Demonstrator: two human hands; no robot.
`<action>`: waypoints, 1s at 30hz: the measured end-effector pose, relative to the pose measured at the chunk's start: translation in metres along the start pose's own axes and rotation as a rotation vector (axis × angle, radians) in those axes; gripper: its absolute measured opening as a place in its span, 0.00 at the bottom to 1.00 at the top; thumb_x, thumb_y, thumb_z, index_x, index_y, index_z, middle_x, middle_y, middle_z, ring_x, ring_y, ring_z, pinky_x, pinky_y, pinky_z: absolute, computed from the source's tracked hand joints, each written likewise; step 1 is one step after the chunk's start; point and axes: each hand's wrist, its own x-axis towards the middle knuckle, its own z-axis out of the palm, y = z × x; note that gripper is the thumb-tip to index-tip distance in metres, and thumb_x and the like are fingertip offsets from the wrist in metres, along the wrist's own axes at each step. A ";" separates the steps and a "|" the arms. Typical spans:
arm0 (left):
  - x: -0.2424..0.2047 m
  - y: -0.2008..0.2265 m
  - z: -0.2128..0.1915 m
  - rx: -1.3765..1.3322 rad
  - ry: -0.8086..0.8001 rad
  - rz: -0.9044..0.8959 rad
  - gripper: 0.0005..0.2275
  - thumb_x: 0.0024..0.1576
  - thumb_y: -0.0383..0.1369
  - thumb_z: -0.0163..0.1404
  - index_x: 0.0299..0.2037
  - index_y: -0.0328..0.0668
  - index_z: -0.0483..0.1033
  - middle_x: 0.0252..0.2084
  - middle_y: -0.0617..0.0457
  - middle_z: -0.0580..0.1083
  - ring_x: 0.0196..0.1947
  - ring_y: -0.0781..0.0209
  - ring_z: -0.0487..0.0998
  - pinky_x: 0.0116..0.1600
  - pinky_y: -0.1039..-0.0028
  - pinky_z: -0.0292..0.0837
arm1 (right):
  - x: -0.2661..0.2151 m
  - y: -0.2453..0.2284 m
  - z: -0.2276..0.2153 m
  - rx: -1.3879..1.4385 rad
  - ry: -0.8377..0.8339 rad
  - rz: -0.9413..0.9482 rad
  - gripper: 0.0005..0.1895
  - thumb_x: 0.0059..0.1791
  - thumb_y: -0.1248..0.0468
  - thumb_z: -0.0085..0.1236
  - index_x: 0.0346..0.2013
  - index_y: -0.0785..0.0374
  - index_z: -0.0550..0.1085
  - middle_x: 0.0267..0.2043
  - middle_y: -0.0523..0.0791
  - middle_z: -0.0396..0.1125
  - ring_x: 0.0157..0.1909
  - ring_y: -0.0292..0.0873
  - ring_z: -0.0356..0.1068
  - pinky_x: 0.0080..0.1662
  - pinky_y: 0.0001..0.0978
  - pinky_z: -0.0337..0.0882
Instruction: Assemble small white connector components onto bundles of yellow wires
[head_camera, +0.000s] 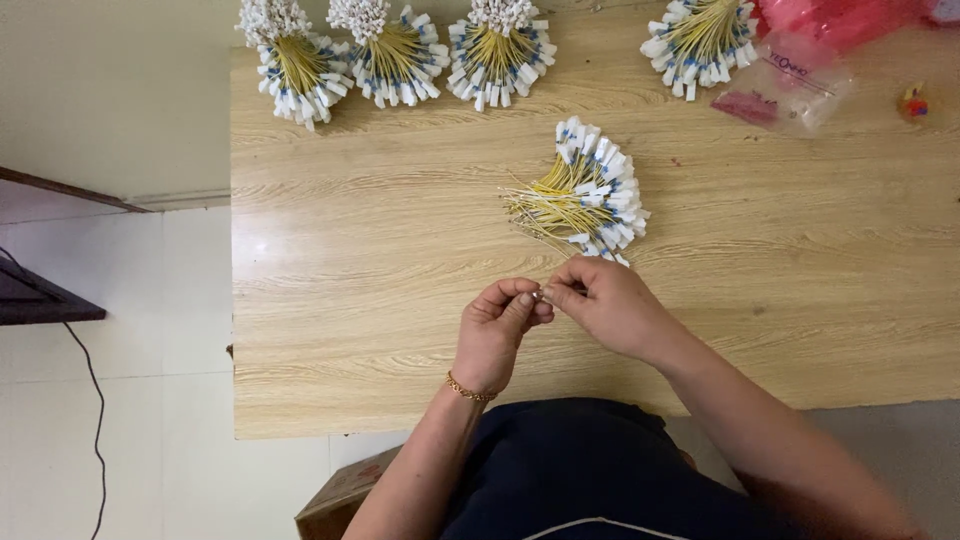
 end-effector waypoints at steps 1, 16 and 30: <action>0.000 -0.001 -0.001 0.002 0.006 0.003 0.05 0.60 0.21 0.45 0.43 0.30 0.73 0.36 0.45 0.76 0.34 0.59 0.81 0.44 0.70 0.82 | 0.000 0.000 0.002 0.038 -0.007 0.018 0.06 0.45 0.64 0.58 0.29 0.64 0.76 0.25 0.47 0.68 0.33 0.43 0.68 0.39 0.36 0.69; -0.003 0.017 0.011 -0.029 0.035 -0.057 0.08 0.59 0.23 0.48 0.47 0.30 0.73 0.37 0.42 0.76 0.36 0.56 0.81 0.44 0.67 0.82 | 0.006 0.002 -0.005 0.139 -0.043 0.072 0.08 0.47 0.64 0.57 0.25 0.64 0.75 0.20 0.42 0.62 0.28 0.39 0.61 0.34 0.30 0.63; 0.000 0.002 0.004 0.065 0.024 -0.038 0.05 0.59 0.23 0.47 0.43 0.31 0.74 0.36 0.45 0.76 0.35 0.56 0.81 0.44 0.67 0.82 | 0.002 0.001 -0.006 -0.007 -0.046 0.019 0.09 0.46 0.61 0.58 0.25 0.63 0.75 0.20 0.46 0.66 0.28 0.42 0.65 0.35 0.34 0.66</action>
